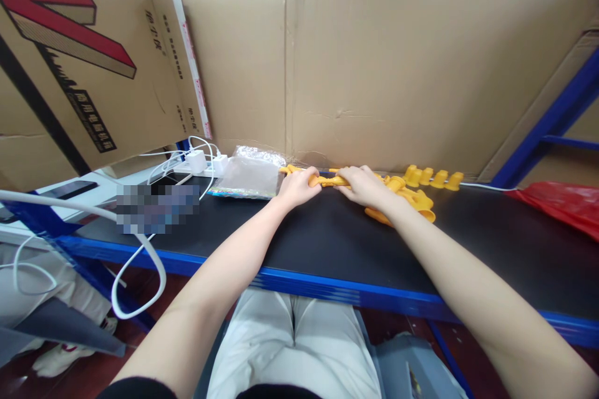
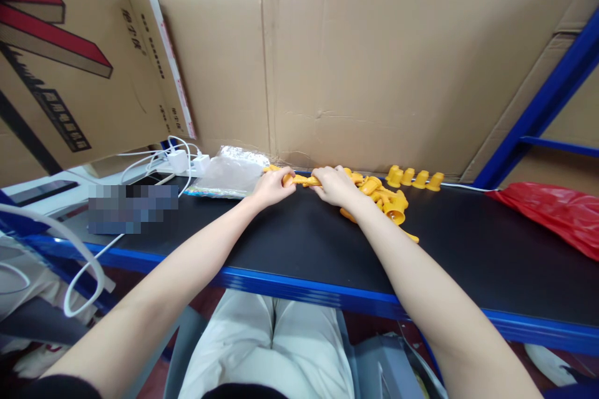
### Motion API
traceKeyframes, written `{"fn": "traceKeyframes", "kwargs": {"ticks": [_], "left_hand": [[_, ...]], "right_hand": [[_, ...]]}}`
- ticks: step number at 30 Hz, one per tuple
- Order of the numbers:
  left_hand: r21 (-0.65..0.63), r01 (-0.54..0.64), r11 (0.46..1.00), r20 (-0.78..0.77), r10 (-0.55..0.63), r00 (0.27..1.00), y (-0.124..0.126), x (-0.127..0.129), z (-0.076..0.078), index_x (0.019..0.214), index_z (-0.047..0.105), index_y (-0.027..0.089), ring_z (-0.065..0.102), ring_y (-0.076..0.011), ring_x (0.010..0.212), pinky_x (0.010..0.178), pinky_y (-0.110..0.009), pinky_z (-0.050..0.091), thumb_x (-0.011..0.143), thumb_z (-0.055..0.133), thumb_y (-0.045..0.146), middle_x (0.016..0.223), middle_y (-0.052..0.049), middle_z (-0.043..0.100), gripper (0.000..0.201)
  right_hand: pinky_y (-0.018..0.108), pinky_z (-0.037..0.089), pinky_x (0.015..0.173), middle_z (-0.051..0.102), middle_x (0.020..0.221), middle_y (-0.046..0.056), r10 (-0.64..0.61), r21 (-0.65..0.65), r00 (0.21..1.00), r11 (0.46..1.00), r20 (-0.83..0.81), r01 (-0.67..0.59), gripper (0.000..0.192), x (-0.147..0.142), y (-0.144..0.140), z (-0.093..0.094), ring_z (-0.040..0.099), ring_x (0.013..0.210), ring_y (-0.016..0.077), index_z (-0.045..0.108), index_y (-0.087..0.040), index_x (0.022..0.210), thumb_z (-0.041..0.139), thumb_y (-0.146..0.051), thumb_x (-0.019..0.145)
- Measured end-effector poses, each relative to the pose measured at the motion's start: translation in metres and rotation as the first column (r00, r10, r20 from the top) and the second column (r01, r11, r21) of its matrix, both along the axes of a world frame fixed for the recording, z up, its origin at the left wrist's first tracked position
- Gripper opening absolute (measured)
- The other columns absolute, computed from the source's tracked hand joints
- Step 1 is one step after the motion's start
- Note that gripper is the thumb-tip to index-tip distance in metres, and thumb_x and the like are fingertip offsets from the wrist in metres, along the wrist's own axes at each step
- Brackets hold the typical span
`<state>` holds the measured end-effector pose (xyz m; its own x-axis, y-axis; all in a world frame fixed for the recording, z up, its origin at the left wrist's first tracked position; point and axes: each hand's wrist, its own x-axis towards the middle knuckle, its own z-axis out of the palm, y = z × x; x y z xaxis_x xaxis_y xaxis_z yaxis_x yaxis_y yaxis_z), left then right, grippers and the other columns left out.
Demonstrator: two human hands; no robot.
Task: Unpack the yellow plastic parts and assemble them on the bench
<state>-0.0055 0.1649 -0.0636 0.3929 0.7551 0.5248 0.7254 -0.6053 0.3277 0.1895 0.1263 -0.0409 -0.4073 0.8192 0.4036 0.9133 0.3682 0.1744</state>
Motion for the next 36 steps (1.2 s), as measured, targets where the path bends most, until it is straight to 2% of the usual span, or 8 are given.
{"fn": "traceKeyframes", "kwargs": {"ticks": [4,8,12,20,25,29,36], "left_hand": [[0.002,-0.011,1.0,0.008,0.011,1.0,0.0,0.001,0.0,0.103,0.063,0.025,0.063,-0.0206,0.079,0.074,-0.029,0.046,0.077,0.056,0.031,0.081,-0.001,0.068,0.027],[0.008,-0.004,1.0,0.003,0.004,1.0,0.001,-0.001,0.0,0.102,0.063,0.025,0.064,-0.021,0.079,0.073,-0.03,0.046,0.076,0.057,0.03,0.083,-0.002,0.069,0.026],[0.005,-0.01,1.0,-0.01,0.01,1.0,0.002,-0.002,-0.001,0.103,0.063,0.026,0.064,-0.0213,0.081,0.074,-0.03,0.046,0.077,0.057,0.029,0.085,-0.002,0.069,0.027],[-0.017,0.012,1.0,0.015,-0.012,1.0,0.005,0.0,-0.003,0.103,0.062,0.024,0.063,-0.0207,0.079,0.074,-0.03,0.046,0.076,0.057,0.031,0.079,-0.002,0.068,0.028],[-0.005,0.016,1.0,0.005,-0.016,1.0,0.008,-0.001,-0.007,0.1,0.063,0.023,0.062,-0.0207,0.075,0.072,-0.03,0.046,0.076,0.056,0.032,0.077,-0.003,0.067,0.026],[-0.007,0.008,1.0,-0.007,-0.008,1.0,0.01,-0.002,-0.007,0.1,0.063,0.023,0.062,-0.0206,0.076,0.072,-0.03,0.046,0.075,0.057,0.031,0.078,-0.003,0.067,0.027],[-0.02,0.006,1.0,0.004,-0.006,1.0,0.01,-0.002,-0.006,0.099,0.062,0.023,0.061,-0.021,0.073,0.069,-0.03,0.045,0.075,0.056,0.033,0.077,-0.003,0.067,0.027]], "right_hand": [[0.034,0.034,0.077,0.066,0.094,0.012,-0.003,0.037,1.0,0.999,0.026,0.002,0.019,0.002,0.0,0.0,0.058,0.09,0.025,0.059,-0.016,0.096,0.048,-0.028,0.087],[0.033,0.034,0.075,0.067,0.097,0.011,0.017,-0.009,1.0,1.0,-0.007,-0.017,0.028,0.001,0.001,-0.003,0.059,0.09,0.0247,0.06,-0.017,0.099,0.043,-0.038,0.092],[0.033,0.033,0.075,0.067,0.098,0.011,0.002,-0.033,1.0,0.999,-0.01,-0.002,0.027,0.0,0.003,-0.005,0.059,0.091,0.0247,0.059,-0.017,0.099,0.042,-0.037,0.093],[0.034,0.03,0.079,0.065,0.097,0.012,0.02,0.152,0.999,0.988,0.039,-0.026,0.016,0.003,0.003,-0.004,0.057,0.092,0.0259,0.054,-0.018,0.097,0.043,-0.027,0.09],[0.035,0.032,0.08,0.065,0.104,0.013,0.022,0.082,1.0,0.996,0.014,-0.023,0.027,0.004,0.004,-0.008,0.057,0.096,0.0268,0.054,-0.017,0.106,0.044,-0.037,0.091],[0.037,0.033,0.082,0.066,0.104,0.013,0.002,-0.009,1.0,1.0,0.029,-0.002,0.025,0.005,0.006,-0.009,0.058,0.097,0.0266,0.057,-0.017,0.104,0.042,-0.034,0.092],[0.036,0.036,0.083,0.066,0.101,0.012,0.016,0.07,1.0,0.997,-0.019,-0.014,0.025,0.008,0.006,-0.006,0.06,0.094,0.0254,0.054,-0.015,0.105,0.049,-0.034,0.089]]}}
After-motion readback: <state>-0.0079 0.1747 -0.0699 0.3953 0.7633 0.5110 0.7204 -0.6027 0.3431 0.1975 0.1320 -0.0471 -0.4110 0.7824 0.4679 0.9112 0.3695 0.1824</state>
